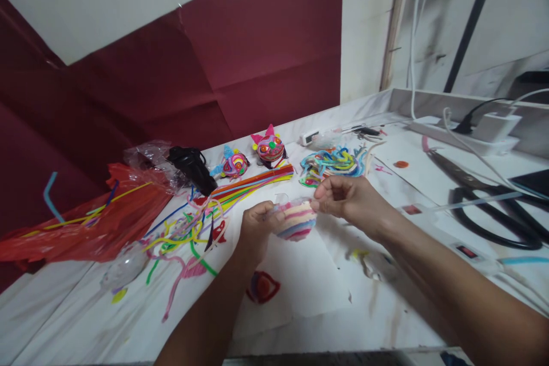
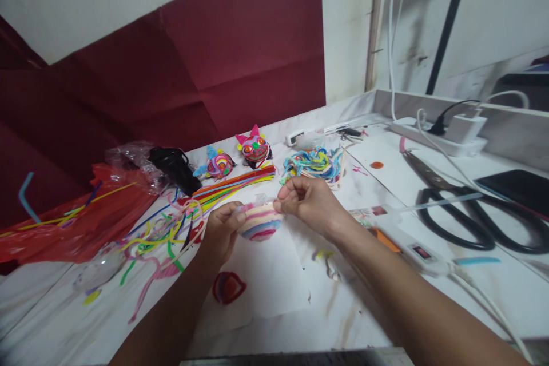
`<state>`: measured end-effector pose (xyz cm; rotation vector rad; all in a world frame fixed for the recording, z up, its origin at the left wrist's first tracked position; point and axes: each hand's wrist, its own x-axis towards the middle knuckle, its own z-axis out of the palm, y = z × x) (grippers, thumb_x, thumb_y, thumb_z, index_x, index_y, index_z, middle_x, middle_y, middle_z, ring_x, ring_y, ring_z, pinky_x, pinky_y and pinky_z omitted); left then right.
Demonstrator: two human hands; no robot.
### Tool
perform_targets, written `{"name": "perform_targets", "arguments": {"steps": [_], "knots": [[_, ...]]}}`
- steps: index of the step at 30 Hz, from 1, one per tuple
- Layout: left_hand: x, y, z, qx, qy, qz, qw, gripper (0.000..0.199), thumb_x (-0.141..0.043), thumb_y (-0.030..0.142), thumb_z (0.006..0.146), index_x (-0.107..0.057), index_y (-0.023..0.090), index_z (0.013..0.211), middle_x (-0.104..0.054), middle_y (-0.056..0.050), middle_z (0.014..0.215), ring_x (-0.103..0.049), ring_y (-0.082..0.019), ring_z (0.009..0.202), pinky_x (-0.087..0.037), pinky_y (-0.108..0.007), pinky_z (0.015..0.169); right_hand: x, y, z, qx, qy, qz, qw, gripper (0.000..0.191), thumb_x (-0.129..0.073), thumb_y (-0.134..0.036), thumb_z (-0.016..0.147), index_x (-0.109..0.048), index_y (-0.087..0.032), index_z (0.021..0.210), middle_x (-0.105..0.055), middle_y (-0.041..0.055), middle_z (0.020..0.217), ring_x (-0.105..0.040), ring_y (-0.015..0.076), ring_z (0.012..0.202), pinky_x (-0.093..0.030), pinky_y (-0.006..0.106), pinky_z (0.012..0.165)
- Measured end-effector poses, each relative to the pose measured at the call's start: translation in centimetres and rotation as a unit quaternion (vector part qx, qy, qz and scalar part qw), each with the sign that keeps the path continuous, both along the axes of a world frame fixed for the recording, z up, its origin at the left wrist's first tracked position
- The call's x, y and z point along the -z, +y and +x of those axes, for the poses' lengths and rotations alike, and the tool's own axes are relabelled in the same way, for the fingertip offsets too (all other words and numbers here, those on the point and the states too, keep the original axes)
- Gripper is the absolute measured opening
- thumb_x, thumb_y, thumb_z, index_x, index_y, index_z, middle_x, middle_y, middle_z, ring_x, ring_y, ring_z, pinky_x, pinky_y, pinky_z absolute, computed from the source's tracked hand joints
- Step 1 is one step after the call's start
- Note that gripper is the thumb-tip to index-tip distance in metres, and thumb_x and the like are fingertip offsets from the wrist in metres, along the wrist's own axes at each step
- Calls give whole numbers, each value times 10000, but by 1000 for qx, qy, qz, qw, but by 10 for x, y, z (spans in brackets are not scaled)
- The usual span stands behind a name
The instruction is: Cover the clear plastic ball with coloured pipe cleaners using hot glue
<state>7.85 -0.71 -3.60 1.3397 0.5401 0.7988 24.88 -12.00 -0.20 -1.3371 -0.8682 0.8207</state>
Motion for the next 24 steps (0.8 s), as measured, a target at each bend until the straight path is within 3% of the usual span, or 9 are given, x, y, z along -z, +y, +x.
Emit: {"name": "perform_targets", "arguments": {"steps": [5, 12, 18, 24], "knots": [[-1, -1, 0, 1, -6, -8, 1000, 305, -811, 342, 564, -582, 141, 582, -498, 35, 572, -452, -86, 551, -380, -219, 556, -3, -2, 0, -21, -4, -11, 1000, 374, -861, -399, 447, -600, -196, 622, -546, -55, 501, -423, 83, 461, -298, 254, 457], [1, 1, 0, -4, -19, 3, 1000, 257, -824, 302, 536, -632, 139, 584, -554, 15, 680, -489, -97, 613, -404, -222, 574, -1, -1, 2, -13, 26, -12, 1000, 426, -902, -315, 379, -568, -192, 613, -550, -69, 485, -437, 72, 458, -312, 233, 457], [-3, -2, 2, -38, -20, -25, 999, 262, -834, 267, 464, -660, 137, 609, -603, -4, 762, -528, -115, 666, -442, -236, 606, 6, 2, 11, -56, 19, -29, 998, 441, -901, -328, 430, -566, -196, 683, -546, -75, 515, -434, 80, 463, -326, 232, 442], [-5, -3, 2, -1, -39, -33, 999, 287, -827, 314, 486, -632, 139, 602, -575, 11, 645, -526, -114, 605, -429, -235, 579, 2, 1, 16, -130, -1, -52, 990, 414, -852, -383, 557, -656, -198, 871, -592, -51, 646, -481, 92, 543, -318, 230, 476]]}}
